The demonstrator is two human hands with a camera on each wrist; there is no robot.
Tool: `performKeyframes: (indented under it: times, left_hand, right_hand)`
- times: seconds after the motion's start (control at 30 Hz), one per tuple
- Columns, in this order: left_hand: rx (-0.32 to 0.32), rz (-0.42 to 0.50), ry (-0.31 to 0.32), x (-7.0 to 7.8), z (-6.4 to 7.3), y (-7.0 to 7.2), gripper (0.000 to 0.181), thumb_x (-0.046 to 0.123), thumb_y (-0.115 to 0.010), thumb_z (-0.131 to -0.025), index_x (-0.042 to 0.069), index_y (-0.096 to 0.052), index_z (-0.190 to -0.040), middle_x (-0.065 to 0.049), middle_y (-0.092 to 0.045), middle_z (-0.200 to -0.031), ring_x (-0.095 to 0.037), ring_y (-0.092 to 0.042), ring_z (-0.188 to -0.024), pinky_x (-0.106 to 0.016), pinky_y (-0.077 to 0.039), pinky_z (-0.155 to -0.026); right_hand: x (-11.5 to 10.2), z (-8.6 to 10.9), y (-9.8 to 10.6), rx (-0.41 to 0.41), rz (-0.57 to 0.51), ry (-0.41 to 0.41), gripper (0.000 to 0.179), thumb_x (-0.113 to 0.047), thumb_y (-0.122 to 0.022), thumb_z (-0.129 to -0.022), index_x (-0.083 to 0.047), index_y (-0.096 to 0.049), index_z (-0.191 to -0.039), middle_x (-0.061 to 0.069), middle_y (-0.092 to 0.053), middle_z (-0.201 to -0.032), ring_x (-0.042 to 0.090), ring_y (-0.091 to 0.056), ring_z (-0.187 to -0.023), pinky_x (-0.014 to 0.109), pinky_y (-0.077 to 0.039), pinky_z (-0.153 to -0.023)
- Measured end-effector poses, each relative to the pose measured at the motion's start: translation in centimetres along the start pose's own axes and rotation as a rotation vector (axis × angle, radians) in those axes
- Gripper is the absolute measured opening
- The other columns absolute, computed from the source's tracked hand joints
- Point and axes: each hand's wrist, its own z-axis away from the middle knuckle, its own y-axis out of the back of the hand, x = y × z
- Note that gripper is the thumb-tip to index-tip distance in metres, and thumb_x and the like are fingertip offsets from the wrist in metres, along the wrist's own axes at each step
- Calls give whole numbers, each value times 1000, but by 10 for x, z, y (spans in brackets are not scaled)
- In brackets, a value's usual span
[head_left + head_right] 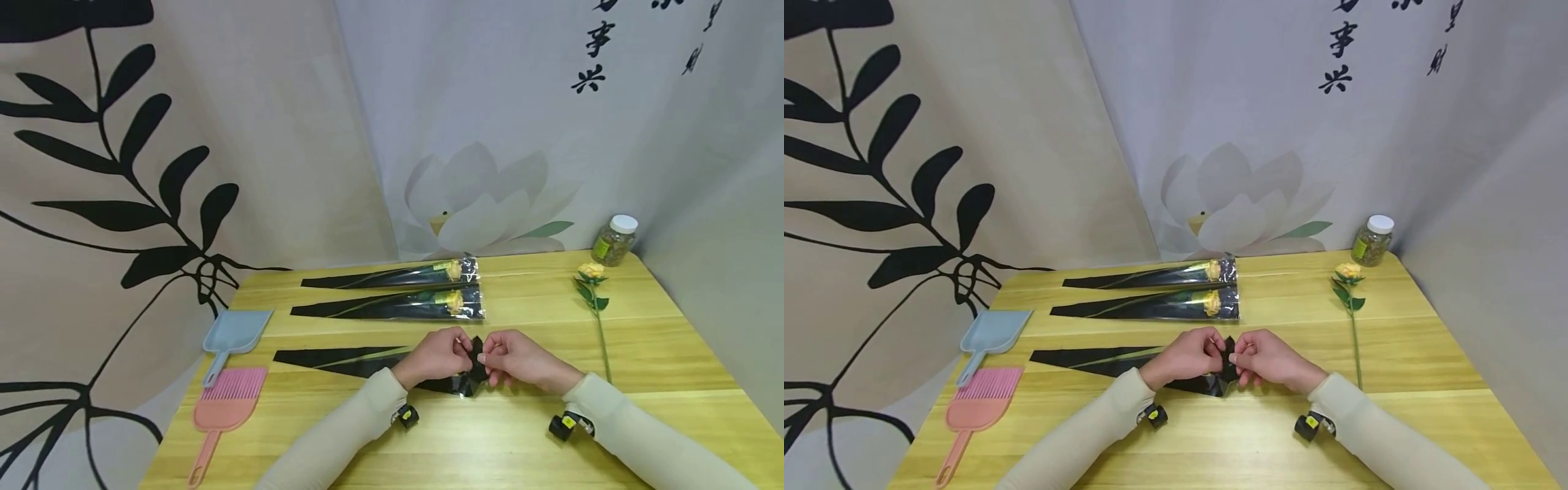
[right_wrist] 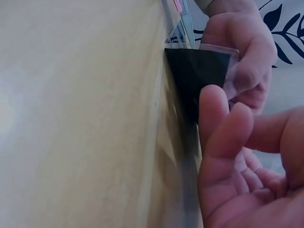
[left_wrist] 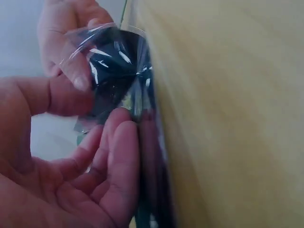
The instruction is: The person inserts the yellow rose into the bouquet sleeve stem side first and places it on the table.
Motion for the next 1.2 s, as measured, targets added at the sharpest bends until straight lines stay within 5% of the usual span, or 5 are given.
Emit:
performKeyframes:
  times: [0.2,0.5,0.87,1.2]
  left_hand:
    - [4,113,-24,-9,-2,4,7,19,-72,-99,15,-76,-95,0,-73,-79,-12,-68,-69,-26,-61,-63]
    - [1,201,-9,-12,-9,16,16,21,-77,-94,18,-84,-108,5,-78,-98,-11,-71,-80,-30,-66,-74]
    - [-96,353,33,-24,-10,19,18,21,-83,-91,13,-86,-107,1,-82,-102,-11,-76,-91,-32,-66,-87]
    - [-110,355,47,-25,-17,22,17,24,-85,-91,15,-86,-105,1,-82,-102,-13,-78,-94,-35,-66,-86]
  right_hand:
    - [-1,-1,4,9,-4,-27,15,-12,-61,-107,3,-58,-105,17,-75,-83,20,-71,-61,26,-52,-46]
    - [3,-4,7,22,-24,-59,17,-12,-62,-106,3,-56,-107,16,-75,-88,19,-70,-63,26,-52,-48]
    - [10,-3,7,35,-7,-67,17,-13,-63,-106,3,-57,-106,15,-73,-87,18,-69,-62,25,-52,-48]
    - [8,1,12,65,24,-54,24,-21,-68,-105,2,-62,-107,12,-74,-87,18,-69,-64,27,-54,-48]
